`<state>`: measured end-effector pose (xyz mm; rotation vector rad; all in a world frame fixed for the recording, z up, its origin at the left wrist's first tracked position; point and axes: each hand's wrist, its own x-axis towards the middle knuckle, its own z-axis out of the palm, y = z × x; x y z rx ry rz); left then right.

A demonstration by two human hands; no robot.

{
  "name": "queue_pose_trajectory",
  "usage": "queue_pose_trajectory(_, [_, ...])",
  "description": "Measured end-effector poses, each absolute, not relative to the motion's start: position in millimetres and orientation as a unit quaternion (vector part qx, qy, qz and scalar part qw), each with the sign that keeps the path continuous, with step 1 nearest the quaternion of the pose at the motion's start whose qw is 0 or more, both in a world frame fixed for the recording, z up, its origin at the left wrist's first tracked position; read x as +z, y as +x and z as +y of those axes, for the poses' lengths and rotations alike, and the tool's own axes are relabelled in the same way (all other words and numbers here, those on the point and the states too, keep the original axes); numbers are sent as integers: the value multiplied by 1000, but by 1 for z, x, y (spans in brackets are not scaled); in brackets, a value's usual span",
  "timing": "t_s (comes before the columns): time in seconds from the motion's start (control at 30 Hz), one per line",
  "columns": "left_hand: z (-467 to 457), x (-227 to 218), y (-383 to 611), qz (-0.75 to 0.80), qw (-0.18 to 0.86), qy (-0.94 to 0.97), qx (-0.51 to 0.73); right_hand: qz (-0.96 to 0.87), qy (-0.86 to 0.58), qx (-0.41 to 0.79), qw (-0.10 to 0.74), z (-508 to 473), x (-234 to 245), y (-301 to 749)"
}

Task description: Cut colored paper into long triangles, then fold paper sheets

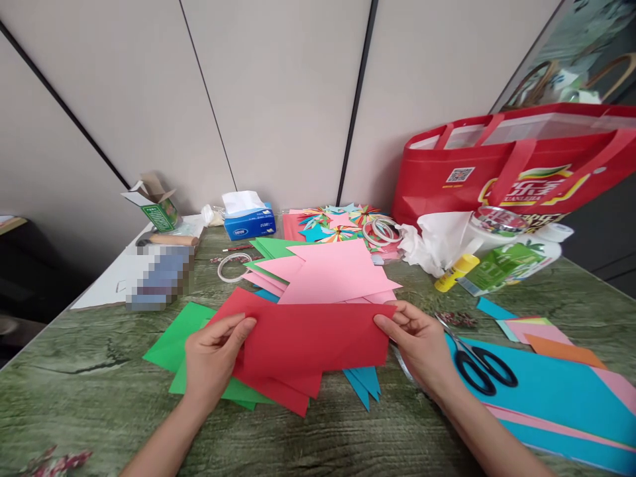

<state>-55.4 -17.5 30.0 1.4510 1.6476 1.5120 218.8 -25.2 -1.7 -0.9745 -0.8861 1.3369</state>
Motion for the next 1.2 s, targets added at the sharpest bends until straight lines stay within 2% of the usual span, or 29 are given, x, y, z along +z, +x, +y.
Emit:
queue_pose_trajectory(0.2, [-18, 33, -53, 584, 308, 537, 526, -361, -426, 590, 584, -23, -3, 219])
queue_pose_trajectory(0.47, [-19, 33, -55, 575, 333, 549, 507, -352, -430, 594, 582, -22, -3, 219])
queue_pose_trajectory(0.73, [-18, 32, -53, 566, 325, 564, 506, -339, -439, 592, 585, -21, -4, 219])
queue_pose_trajectory(0.9, [-19, 30, -55, 574, 283, 573, 511, -338, -431, 596, 587, -22, -5, 220])
queue_pose_trajectory(1.07, [-19, 31, -55, 551, 231, 597, 536, -389, -455, 537, 595, -21, -6, 223])
queue_pose_trajectory(1.2, [-16, 42, -60, 441, 221, 700, 516, -472, -445, 465, 602, -20, 3, 231])
